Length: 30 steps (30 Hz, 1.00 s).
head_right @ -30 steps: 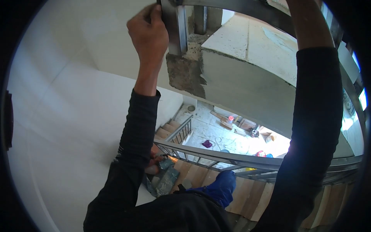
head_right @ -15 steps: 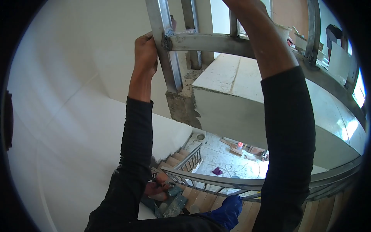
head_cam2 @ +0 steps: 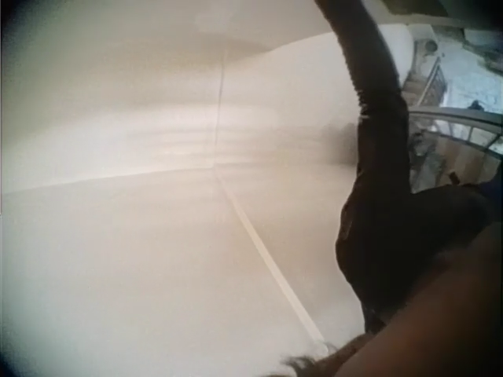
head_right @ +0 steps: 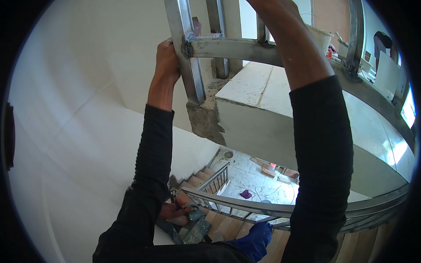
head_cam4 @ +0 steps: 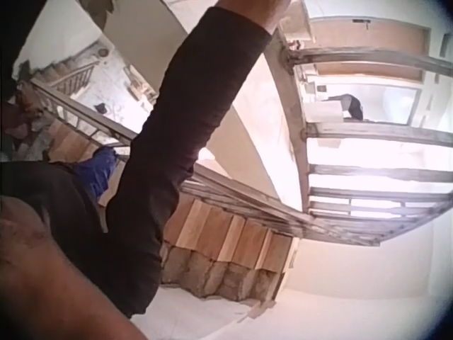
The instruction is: Measure, position, and secure a metal handrail on a spiral staircase.
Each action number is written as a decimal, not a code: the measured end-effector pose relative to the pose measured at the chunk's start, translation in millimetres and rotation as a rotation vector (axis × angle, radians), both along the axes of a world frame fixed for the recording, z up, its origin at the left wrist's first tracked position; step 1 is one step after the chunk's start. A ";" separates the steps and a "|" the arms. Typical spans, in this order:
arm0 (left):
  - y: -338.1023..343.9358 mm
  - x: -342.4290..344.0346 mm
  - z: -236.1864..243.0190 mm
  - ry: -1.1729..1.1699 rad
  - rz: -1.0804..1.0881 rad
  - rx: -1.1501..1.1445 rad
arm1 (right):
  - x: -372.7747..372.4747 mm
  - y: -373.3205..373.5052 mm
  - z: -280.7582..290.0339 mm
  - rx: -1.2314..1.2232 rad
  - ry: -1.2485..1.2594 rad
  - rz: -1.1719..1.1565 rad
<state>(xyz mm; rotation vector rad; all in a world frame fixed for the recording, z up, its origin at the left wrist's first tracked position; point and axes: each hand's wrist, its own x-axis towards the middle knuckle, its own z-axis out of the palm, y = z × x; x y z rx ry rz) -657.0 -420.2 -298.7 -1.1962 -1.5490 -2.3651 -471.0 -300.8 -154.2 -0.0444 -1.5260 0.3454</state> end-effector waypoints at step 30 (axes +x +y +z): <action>5.9 -32.2 -3.8 0.174 0.077 -0.082 | 2.7 -2.0 -6.6 -0.017 -0.037 -0.032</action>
